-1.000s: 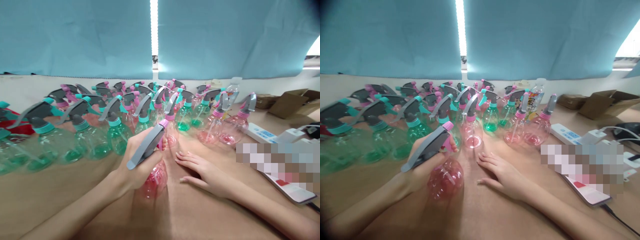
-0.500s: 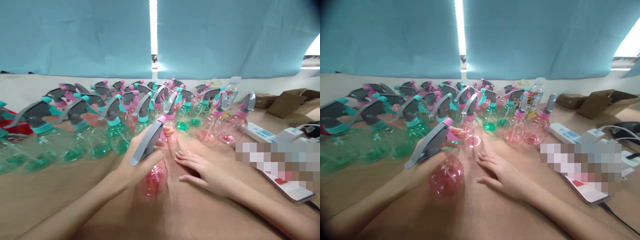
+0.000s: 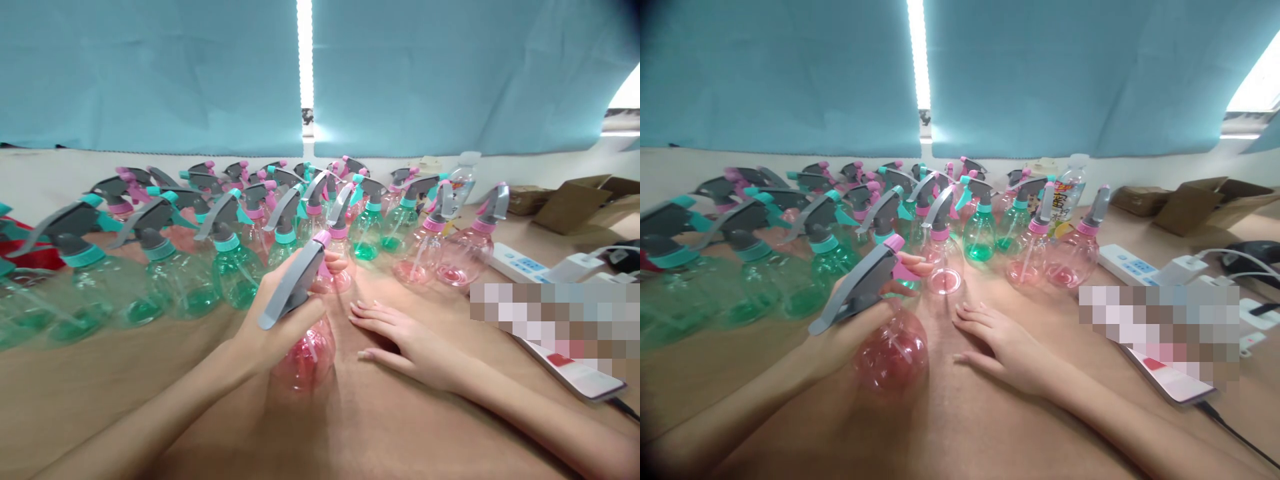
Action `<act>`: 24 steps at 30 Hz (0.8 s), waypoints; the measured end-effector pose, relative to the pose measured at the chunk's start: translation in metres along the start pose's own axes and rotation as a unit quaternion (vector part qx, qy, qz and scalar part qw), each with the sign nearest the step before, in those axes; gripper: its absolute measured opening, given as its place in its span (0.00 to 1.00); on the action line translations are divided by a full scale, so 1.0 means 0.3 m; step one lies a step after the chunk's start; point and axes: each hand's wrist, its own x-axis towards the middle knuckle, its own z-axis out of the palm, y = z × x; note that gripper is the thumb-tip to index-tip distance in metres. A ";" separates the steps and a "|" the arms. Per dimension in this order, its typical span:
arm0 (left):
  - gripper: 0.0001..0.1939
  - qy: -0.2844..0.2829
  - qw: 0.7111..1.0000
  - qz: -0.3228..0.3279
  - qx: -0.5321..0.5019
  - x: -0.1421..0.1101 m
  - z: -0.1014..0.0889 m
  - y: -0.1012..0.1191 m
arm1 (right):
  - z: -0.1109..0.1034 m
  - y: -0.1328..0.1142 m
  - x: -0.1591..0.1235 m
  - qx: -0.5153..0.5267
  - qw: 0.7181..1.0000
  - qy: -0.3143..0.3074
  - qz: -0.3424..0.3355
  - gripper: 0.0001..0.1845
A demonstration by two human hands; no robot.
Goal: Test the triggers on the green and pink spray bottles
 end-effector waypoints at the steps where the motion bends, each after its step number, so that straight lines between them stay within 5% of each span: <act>1: 0.23 0.003 1.000 -0.001 0.003 -0.001 0.000 0.000 | -0.001 -0.001 0.000 -0.001 1.000 -0.001 0.000 0.31; 15: 0.19 0.009 1.000 0.001 0.016 0.000 -0.002 0.024 | 0.006 0.010 -0.001 -0.020 1.000 -0.003 -0.007 0.31; 24: 0.08 0.006 1.000 0.006 0.027 -0.001 0.008 0.062 | 0.007 0.011 -0.001 -0.015 1.000 -0.002 -0.007 0.31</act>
